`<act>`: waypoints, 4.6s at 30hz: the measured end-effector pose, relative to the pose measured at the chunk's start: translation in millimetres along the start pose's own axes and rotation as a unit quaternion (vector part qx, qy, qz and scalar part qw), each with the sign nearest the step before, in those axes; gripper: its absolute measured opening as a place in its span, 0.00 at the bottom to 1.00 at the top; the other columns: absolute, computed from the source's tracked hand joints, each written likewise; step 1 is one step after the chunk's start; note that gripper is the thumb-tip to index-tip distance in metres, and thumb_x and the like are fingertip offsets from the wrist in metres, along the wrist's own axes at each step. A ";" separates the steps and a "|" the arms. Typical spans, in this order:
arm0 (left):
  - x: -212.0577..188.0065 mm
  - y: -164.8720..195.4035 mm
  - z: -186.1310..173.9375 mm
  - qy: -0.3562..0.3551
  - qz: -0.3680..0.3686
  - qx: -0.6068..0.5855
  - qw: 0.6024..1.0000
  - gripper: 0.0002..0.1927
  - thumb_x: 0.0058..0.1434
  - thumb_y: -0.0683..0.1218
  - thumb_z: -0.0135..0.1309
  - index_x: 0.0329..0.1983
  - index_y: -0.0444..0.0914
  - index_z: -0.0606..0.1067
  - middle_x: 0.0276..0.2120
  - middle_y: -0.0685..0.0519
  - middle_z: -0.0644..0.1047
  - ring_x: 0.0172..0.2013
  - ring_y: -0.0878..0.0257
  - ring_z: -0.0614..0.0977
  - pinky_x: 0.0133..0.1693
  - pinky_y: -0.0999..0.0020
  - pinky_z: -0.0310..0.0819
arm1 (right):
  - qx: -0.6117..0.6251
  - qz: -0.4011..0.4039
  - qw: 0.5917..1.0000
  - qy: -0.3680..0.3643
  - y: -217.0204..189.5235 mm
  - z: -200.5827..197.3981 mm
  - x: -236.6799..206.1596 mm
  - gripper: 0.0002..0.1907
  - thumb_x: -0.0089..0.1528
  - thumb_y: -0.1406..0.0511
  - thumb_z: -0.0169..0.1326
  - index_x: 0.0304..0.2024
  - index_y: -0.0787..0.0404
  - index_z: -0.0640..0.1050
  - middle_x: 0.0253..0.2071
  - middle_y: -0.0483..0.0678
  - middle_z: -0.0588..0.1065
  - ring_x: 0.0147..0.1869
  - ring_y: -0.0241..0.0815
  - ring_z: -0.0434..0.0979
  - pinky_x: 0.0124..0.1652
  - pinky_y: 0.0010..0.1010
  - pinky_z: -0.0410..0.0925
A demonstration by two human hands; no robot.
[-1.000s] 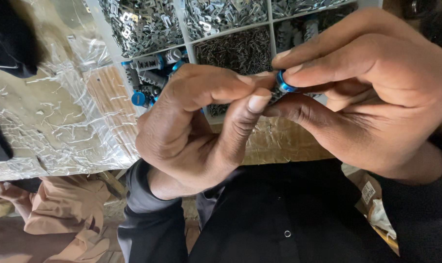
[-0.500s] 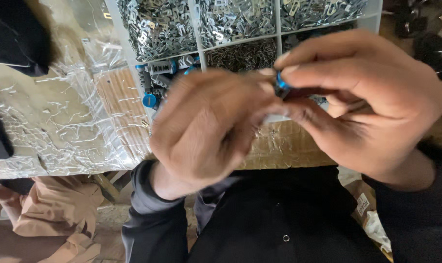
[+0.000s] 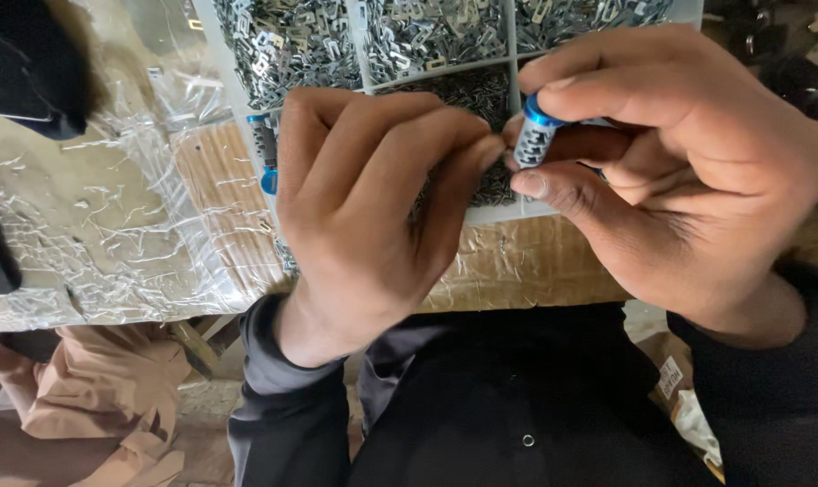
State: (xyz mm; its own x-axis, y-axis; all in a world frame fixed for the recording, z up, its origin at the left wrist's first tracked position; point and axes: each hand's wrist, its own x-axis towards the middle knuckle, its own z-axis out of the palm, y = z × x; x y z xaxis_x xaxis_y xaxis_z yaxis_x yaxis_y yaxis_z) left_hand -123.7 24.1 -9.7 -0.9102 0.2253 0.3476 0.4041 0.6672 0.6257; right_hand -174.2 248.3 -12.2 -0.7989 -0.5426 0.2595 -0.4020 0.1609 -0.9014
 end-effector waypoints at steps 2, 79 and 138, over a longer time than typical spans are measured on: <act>4.5 1.6 -0.1 0.005 -0.001 -0.088 0.996 0.10 0.66 0.37 0.68 0.46 0.34 0.78 0.42 0.50 0.80 0.42 0.57 0.80 0.42 0.67 0.75 | 0.015 -0.008 1.000 -0.005 3.0 -1.2 -0.9 0.17 0.62 0.80 0.59 0.51 0.82 0.70 0.55 0.69 0.72 0.45 0.42 0.84 0.43 0.23 0.79; -5.2 8.3 4.3 0.004 -0.113 -0.280 0.953 0.11 0.67 0.34 0.65 0.48 0.28 0.75 0.42 0.44 0.81 0.43 0.62 0.86 0.45 0.71 0.86 | -0.060 -0.131 0.989 -0.018 26.7 -8.5 -10.0 0.15 0.54 0.74 0.69 0.38 0.76 0.77 0.39 0.65 0.76 0.29 0.35 0.75 0.29 0.23 0.69; 17.8 8.8 -3.0 -0.021 -0.032 -0.057 0.998 0.09 0.66 0.35 0.65 0.45 0.37 0.78 0.42 0.53 0.82 0.43 0.59 0.82 0.45 0.66 0.75 | 0.010 0.029 0.998 0.063 -3.0 5.9 -3.4 0.14 0.57 0.80 0.63 0.43 0.81 0.74 0.50 0.66 0.72 0.48 0.47 0.84 0.44 0.26 0.82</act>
State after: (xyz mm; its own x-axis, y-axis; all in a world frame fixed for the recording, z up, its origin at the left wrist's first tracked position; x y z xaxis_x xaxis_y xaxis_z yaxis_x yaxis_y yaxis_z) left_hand -136.1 31.9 4.1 -0.9368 0.2152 0.2759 0.3498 0.5965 0.7224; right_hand -167.6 244.8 -12.4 -0.8711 -0.4242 0.2474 -0.3457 0.1721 -0.9224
